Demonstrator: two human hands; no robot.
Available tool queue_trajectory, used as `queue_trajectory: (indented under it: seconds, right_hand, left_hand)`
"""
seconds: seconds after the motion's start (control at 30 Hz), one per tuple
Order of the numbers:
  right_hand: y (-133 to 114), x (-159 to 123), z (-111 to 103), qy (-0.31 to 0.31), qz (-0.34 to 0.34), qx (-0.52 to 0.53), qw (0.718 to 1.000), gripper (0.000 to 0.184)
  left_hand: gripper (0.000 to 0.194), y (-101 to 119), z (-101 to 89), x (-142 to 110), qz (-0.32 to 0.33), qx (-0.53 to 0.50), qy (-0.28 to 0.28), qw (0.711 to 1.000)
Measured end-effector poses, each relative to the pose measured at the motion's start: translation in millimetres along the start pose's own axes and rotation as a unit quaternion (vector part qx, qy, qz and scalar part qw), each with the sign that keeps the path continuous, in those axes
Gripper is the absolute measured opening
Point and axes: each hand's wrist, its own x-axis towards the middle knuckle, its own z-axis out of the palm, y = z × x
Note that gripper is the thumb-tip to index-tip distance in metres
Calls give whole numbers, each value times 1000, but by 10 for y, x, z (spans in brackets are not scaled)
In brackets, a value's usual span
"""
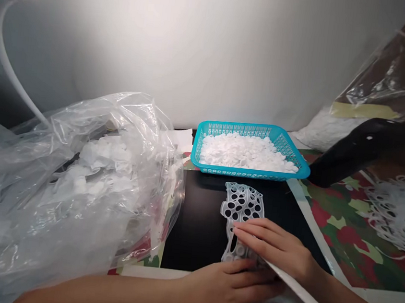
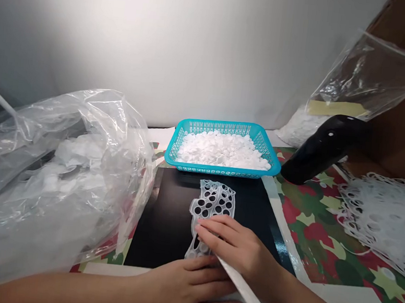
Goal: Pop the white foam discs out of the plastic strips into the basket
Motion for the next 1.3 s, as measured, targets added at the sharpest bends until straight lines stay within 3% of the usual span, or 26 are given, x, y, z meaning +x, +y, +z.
queue_trajectory:
  seconds: [0.23,0.4,0.47,0.6,0.67,0.77,0.87,1.0,1.13,1.3]
  right_hand:
    - [-35,24,-64,87,22,30,996,34]
    - [-86,120,-163,109,39,46,992,30]
    - [-82,139,-231,128,64,53,988,30]
    - [-27,137,-386,236,171,21,956,32]
    - [8,116,-409,196,155,45,967,31]
    - [53,55,-328,13,29,136,990,29]
    - [95,-23,-186,-106,-2,157,982,31]
    - [148,-60,-101,-135,-29,169,976,27]
    - [160,2,-160,-161,-47,192,967,25]
    - [127,46,-227,-201,-20,214,956,28]
  left_hand:
    - [50,26,-62,-34,2,29,-30,999]
    - [53,13,-118,-38,2,-5,-50,999]
    - [53,-2,-135,-38,-4,-28,-56,998]
    - [55,-29,-159,-38,-6,-72,-69,995]
    - [56,-35,-168,-36,-7,-88,-70,994]
    - [56,-32,-180,-23,-13,-110,-74,991]
    - [54,-23,-185,0,-17,-130,-82,988]
    - [54,-19,-187,18,-23,-156,-91,983]
    - [55,-24,-197,14,-28,-181,-95,978]
    - [57,-26,-200,12,-30,-194,-98,976]
